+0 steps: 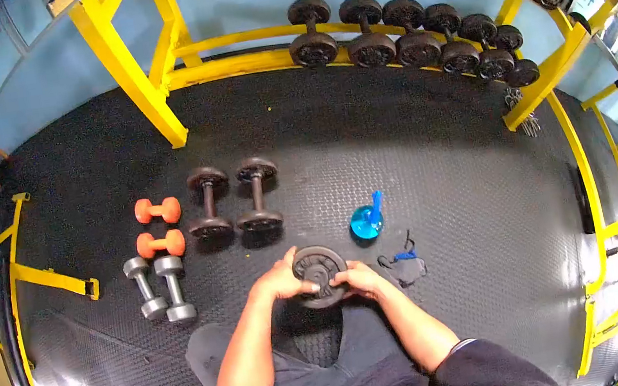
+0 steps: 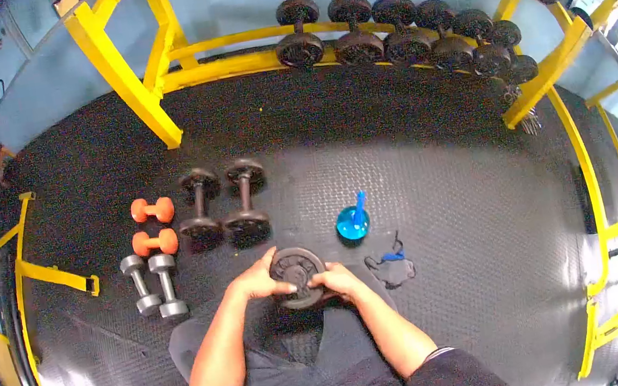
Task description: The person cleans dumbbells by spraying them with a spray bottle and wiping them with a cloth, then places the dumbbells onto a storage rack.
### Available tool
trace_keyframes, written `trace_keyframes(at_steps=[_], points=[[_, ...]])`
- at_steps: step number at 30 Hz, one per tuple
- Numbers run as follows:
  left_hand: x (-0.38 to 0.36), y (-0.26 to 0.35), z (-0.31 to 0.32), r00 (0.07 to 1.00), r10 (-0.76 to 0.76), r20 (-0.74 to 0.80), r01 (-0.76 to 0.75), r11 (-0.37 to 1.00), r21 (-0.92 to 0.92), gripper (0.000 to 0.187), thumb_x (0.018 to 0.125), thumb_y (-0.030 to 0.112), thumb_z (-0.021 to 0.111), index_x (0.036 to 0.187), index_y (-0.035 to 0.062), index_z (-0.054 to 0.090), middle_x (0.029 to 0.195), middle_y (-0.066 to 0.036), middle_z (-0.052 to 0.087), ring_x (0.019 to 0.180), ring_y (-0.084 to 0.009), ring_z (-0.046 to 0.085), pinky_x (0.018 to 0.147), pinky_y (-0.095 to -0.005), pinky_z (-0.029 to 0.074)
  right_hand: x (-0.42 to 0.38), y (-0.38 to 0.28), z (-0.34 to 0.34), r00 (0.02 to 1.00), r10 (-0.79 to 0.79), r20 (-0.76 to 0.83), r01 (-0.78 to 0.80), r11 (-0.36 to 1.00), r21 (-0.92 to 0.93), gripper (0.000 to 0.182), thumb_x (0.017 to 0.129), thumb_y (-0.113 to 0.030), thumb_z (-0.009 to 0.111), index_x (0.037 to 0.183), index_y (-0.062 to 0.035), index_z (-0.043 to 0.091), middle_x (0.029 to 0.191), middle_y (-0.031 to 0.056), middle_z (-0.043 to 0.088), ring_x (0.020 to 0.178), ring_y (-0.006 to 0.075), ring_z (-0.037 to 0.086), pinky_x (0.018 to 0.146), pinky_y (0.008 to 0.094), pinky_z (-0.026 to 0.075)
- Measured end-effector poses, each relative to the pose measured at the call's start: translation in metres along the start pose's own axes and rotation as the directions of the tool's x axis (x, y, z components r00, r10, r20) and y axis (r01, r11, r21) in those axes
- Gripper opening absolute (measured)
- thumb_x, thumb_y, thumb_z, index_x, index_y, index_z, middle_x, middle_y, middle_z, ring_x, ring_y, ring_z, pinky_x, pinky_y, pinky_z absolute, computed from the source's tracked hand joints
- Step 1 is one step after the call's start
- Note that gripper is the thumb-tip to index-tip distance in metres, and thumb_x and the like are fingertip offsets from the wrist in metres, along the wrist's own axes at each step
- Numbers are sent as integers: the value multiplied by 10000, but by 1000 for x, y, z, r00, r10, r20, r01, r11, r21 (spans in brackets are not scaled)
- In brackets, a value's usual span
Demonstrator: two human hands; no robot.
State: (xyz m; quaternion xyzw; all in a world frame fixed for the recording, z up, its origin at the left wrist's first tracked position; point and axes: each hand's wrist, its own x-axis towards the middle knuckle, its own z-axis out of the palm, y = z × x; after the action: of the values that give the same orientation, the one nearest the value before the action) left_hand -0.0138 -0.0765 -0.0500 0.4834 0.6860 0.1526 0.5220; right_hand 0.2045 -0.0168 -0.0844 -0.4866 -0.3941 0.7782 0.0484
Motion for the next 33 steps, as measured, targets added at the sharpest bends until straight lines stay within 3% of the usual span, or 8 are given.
trace_keyframes(at_steps=[7,9,12,15,19,23,28,33], points=[[-18,36,32,940,-338,-46,337,897,285,1674,328,379,950,1379,124,-328,1453,-362,-43,1337,-507,202,1105,-488,264,2,31,-94,834,-189,-518,105,977,-188,448,762,-73,664,1162,35,496,741,97,626,515,150,564,464,299,508],[-23,23,35,967,-217,-134,241,950,201,1650,336,275,958,1404,188,-297,1465,-347,21,1323,-498,245,1091,-500,291,50,53,-123,645,-559,-521,66,720,-691,846,618,-191,831,1306,29,392,1099,219,586,1013,304,593,856,391,497],[-20,33,34,953,-259,-156,288,934,212,1641,328,244,958,1421,191,-265,1455,-332,81,1308,-496,273,1082,-503,307,74,13,-111,614,-696,-372,117,546,-829,1183,487,-340,893,1433,-58,242,1376,219,398,1279,388,379,1052,444,347],[-24,28,35,952,-269,-148,294,937,188,1627,329,244,959,1436,190,-232,1449,-306,123,1309,-488,274,1075,-505,318,111,4,-113,435,-844,-315,263,453,-852,986,550,-348,857,1364,-60,380,1297,201,484,1183,366,488,961,443,423],[-23,30,34,949,-272,-162,301,934,192,1619,333,241,959,1439,200,-223,1459,-275,123,1307,-477,286,1069,-509,328,114,-17,-120,593,-707,-385,292,635,-716,633,676,-317,723,1226,-70,532,1233,185,538,1101,340,553,874,413,471],[-23,26,35,952,-268,-149,290,944,154,1614,338,233,958,1439,220,-221,1469,-270,111,1307,-474,289,1073,-510,321,50,-52,-99,419,-886,201,637,128,-760,685,608,-188,668,1263,-67,508,1298,210,508,1191,357,507,996,376,413],[-23,28,38,953,-253,-166,284,937,203,1623,338,243,959,1434,219,-238,1499,-274,24,1360,-452,197,1087,-499,298,-57,-107,-51,819,-297,491,569,302,-765,692,586,-183,695,1256,-116,534,1162,177,610,1056,335,594,903,382,472],[-45,58,34,946,-224,-234,316,799,511,1519,419,462,905,1466,155,-151,1543,-178,-43,1401,-368,154,1050,-534,336,-63,-85,-25,869,-62,491,495,88,-865,661,564,-145,609,1220,-206,562,837,181,652,820,359,637,712,448,501]])
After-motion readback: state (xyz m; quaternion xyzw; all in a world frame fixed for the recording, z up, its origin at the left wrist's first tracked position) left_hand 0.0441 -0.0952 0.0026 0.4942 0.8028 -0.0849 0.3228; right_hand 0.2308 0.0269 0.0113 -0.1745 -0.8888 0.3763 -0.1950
